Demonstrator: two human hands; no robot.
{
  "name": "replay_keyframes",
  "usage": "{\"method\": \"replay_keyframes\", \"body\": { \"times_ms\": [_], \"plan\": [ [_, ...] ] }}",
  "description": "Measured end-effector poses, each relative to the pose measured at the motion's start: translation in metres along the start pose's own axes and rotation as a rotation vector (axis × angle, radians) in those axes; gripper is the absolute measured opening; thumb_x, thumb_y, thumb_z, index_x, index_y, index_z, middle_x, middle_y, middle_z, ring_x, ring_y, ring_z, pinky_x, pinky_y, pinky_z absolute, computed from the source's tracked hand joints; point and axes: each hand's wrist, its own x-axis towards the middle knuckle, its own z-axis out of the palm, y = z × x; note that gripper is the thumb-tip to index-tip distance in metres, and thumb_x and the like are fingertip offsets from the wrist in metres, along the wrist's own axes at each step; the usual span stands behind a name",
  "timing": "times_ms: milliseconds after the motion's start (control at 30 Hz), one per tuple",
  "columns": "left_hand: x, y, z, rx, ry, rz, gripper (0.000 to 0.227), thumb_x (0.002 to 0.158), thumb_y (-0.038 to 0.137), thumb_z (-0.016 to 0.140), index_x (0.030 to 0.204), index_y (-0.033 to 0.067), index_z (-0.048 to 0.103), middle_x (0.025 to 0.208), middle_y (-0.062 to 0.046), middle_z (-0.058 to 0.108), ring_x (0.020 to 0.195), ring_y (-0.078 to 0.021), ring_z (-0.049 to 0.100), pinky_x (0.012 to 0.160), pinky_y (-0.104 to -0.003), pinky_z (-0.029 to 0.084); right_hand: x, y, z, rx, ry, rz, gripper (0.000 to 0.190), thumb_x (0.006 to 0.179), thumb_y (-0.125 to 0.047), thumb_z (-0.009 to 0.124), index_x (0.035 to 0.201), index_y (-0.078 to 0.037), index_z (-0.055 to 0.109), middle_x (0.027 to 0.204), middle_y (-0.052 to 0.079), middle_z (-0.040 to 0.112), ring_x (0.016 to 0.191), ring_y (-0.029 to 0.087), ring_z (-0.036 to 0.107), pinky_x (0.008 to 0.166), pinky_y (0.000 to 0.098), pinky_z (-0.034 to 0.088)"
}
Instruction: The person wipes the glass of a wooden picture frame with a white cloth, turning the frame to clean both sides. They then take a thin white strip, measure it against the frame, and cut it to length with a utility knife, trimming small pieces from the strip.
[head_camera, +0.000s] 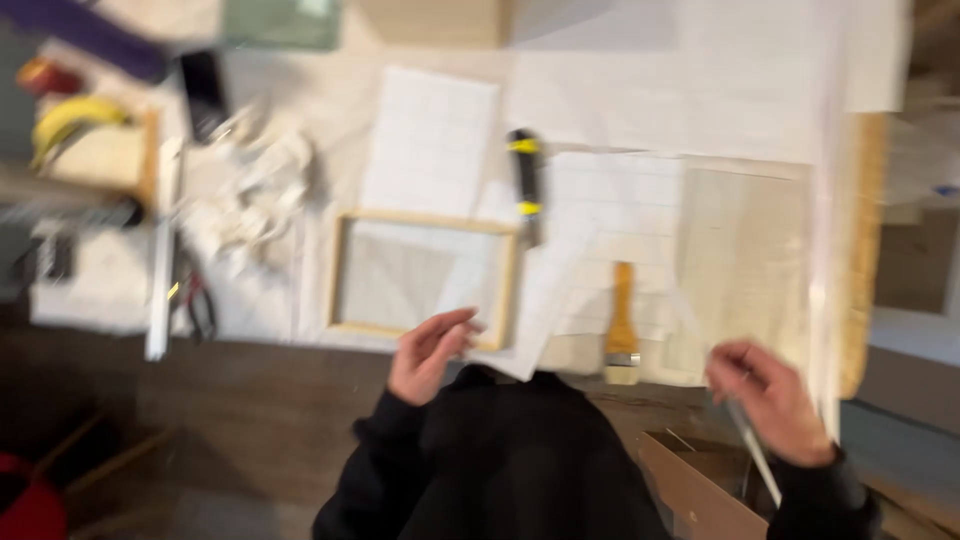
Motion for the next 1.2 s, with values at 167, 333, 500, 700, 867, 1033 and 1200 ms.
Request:
{"method": "replay_keyframes", "body": {
  "times_ms": [167,333,500,700,867,1033,1200],
  "plan": [
    [-0.047,0.014,-0.026,-0.289,0.004,0.011,0.043,0.105,0.011,0.055,0.145,-0.0021,0.052,0.131,-0.013,0.069,0.103,-0.0142,0.068,0.086,-0.030,0.056,-0.039,-0.003,0.120,-0.045,-0.282,0.091,0.023,0.092,-0.015,0.069,0.109,0.001,0.070,0.084,0.008,0.070,0.075,0.013,0.064,0.068,0.0291,0.055],
    [-0.103,-0.021,-0.069,-0.399,0.095,-0.002,0.038,0.106,0.010,0.058,0.140,-0.0067,0.057,0.128,-0.020,0.071,0.101,-0.0178,0.071,0.086,-0.033,0.059,-0.071,-0.010,0.176,-0.187,-0.326,0.076,0.020,0.089,-0.013,0.073,0.105,-0.002,0.071,0.083,0.003,0.068,0.076,0.008,0.061,0.068,0.0257,0.054],
    [-0.135,-0.032,-0.092,-0.480,0.191,-0.069,0.033,0.107,0.015,0.060,0.130,-0.0078,0.064,0.119,-0.020,0.075,0.100,-0.0207,0.075,0.086,-0.033,0.061,-0.098,-0.056,0.203,-0.422,-0.190,-0.025,0.023,0.084,-0.011,0.077,0.107,-0.005,0.076,0.084,0.003,0.072,0.078,0.008,0.064,0.073,0.0260,0.054],
    [-0.148,-0.041,-0.109,-0.623,0.187,-0.141,0.034,0.107,0.017,0.059,0.131,-0.0067,0.063,0.121,-0.021,0.073,0.105,-0.0233,0.074,0.090,-0.034,0.061,-0.123,-0.108,0.244,-0.728,0.008,-0.191,0.029,0.082,-0.009,0.081,0.110,-0.007,0.078,0.088,0.002,0.076,0.073,0.011,0.066,0.072,0.0253,0.054],
    [-0.149,-0.054,-0.119,-0.646,0.131,-0.133,0.034,0.107,0.017,0.059,0.131,-0.0065,0.063,0.122,-0.021,0.073,0.106,-0.0239,0.074,0.091,-0.034,0.061,-0.123,-0.104,0.252,-0.702,0.018,-0.262,0.027,0.086,-0.009,0.079,0.113,-0.006,0.077,0.088,0.001,0.074,0.074,0.009,0.065,0.074,0.0235,0.053],
    [-0.129,-0.066,-0.125,-0.602,0.065,-0.145,0.034,0.107,0.017,0.059,0.132,-0.0057,0.063,0.124,-0.020,0.072,0.106,-0.0235,0.073,0.091,-0.034,0.061,-0.092,-0.105,0.262,-0.656,-0.039,-0.284,0.029,0.086,-0.010,0.076,0.115,-0.006,0.076,0.091,0.002,0.074,0.077,0.009,0.067,0.076,0.0244,0.054],
    [-0.107,-0.096,-0.134,-0.630,0.150,-0.109,0.033,0.104,0.014,0.065,0.130,-0.0065,0.065,0.118,-0.021,0.074,0.101,-0.0229,0.074,0.090,-0.036,0.062,-0.050,-0.094,0.268,-0.630,-0.090,-0.408,0.020,0.092,-0.009,0.073,0.112,-0.006,0.075,0.102,0.006,0.075,0.084,0.016,0.070,0.076,0.0282,0.055]
  ]
}}
